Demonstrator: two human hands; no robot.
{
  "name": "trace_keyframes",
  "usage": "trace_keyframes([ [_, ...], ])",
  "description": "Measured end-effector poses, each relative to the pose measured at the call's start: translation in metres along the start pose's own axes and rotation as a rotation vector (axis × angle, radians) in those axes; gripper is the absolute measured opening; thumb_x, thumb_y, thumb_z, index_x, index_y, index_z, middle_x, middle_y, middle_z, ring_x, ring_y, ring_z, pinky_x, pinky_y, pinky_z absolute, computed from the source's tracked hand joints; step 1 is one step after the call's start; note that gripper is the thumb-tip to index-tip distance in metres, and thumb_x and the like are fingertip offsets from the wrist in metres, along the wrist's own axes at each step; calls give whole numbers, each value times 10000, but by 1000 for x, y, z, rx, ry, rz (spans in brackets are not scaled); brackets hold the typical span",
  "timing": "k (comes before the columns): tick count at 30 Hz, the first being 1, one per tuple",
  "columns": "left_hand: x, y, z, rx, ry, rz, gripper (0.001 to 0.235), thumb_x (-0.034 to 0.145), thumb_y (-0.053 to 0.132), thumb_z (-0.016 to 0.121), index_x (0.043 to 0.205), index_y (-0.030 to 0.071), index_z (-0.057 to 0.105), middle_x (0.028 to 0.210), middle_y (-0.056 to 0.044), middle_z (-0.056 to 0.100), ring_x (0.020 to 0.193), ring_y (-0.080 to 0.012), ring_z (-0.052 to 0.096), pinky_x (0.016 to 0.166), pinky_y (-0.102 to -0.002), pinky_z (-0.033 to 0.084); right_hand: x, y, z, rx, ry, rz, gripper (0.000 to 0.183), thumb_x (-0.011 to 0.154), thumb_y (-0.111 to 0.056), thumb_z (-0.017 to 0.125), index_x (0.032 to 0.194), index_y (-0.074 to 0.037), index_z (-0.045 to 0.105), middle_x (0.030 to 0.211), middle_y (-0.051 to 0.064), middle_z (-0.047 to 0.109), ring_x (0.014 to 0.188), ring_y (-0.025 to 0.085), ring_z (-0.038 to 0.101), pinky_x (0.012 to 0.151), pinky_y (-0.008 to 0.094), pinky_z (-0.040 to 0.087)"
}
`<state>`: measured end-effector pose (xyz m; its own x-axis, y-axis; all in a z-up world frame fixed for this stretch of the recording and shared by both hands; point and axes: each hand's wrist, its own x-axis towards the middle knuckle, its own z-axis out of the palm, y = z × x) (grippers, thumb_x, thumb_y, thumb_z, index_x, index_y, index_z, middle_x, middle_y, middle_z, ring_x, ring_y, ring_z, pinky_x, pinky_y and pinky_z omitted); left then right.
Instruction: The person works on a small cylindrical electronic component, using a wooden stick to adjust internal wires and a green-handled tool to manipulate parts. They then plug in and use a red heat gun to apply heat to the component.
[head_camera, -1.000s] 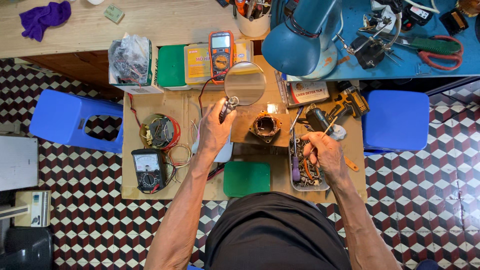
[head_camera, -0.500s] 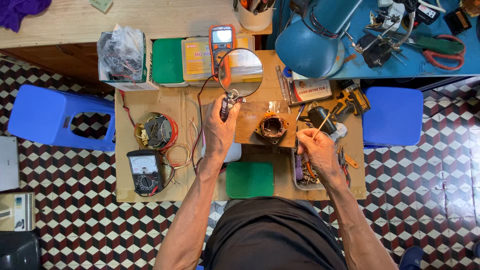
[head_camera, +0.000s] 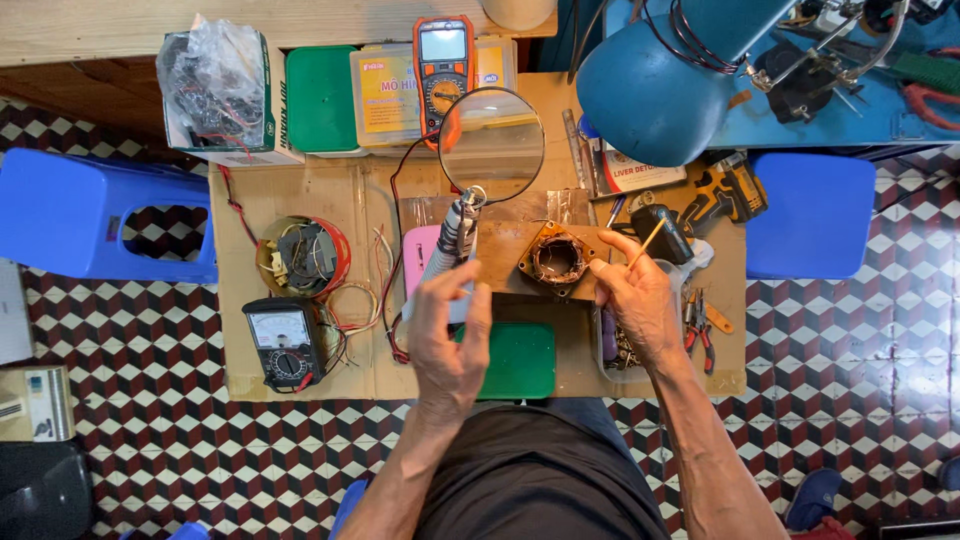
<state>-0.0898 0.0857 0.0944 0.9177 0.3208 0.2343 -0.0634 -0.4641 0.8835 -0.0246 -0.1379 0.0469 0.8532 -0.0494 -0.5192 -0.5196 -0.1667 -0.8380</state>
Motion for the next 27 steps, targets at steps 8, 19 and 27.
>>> trace_keyframes([
  [8,5,-6,62,20,-246,-241,396,902,206,764,1224,31,616,1098,-125,643,941,-246,653,788,-330,553,22,-1,0,-106,-82,-104,309,925,-156,721,1198,-16,689,704,-49,604,607,22,560,548,185,448],
  [19,12,-18,85,179,-231,-148,407,827,256,839,1083,32,616,1075,-135,594,1015,-317,614,881,-422,511,27,15,-6,70,-39,-129,126,994,-138,684,1040,-21,691,726,-56,614,624,13,535,568,166,419],
  [27,15,-14,87,145,-233,-167,201,884,178,775,1011,63,669,1026,-91,608,952,-280,641,805,-394,530,14,4,-7,91,39,-59,154,1009,-162,661,1086,-32,691,681,-54,582,554,12,437,498,176,314],
])
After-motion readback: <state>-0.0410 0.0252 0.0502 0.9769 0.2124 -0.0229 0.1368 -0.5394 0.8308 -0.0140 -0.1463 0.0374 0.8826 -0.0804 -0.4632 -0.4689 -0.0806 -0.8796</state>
